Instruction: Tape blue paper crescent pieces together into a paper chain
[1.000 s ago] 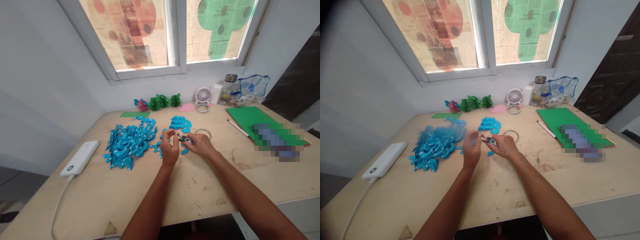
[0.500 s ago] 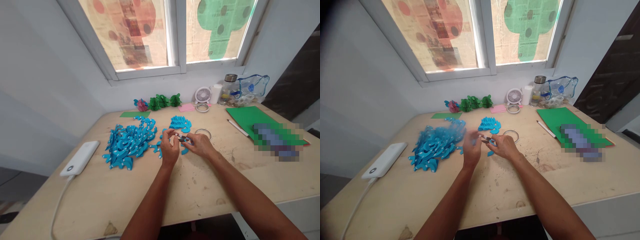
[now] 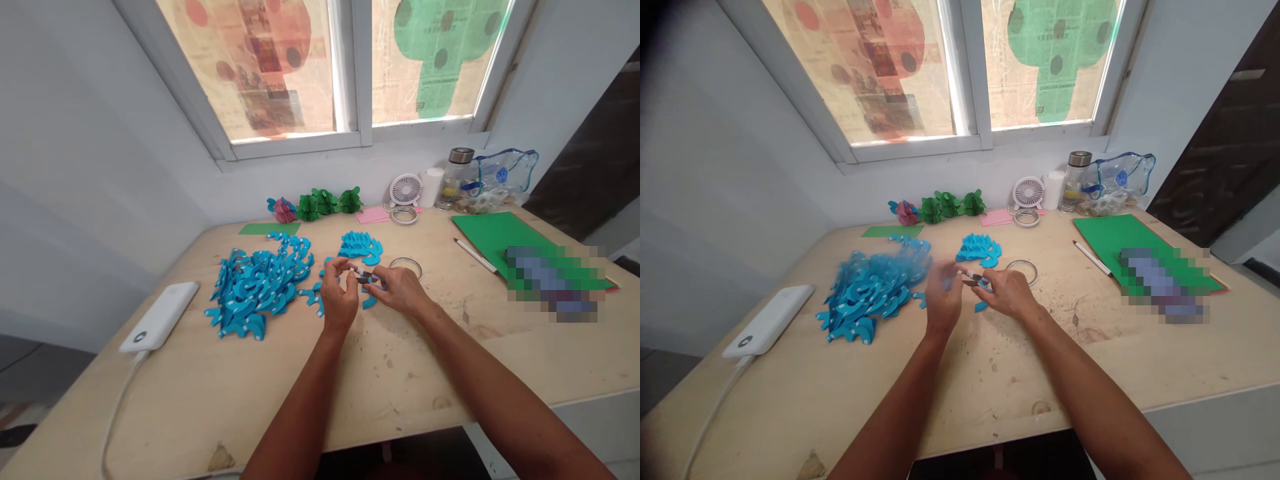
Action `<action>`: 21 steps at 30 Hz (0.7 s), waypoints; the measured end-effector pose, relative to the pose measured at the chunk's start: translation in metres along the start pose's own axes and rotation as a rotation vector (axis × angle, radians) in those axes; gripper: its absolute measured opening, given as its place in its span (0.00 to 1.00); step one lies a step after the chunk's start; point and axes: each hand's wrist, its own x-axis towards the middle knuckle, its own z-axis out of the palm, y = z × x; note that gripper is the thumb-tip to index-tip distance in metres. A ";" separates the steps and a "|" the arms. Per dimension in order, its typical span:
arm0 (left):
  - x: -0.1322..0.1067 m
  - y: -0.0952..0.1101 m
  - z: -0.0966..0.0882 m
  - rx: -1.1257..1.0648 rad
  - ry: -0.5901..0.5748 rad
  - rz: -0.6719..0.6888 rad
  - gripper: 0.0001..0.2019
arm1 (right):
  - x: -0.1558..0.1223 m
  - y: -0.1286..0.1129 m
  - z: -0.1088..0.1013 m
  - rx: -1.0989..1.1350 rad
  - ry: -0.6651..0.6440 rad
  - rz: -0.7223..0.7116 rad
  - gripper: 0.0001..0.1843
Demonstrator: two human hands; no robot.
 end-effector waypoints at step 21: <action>0.000 -0.004 0.001 0.038 -0.001 0.012 0.12 | 0.000 0.000 0.002 -0.009 0.010 -0.014 0.18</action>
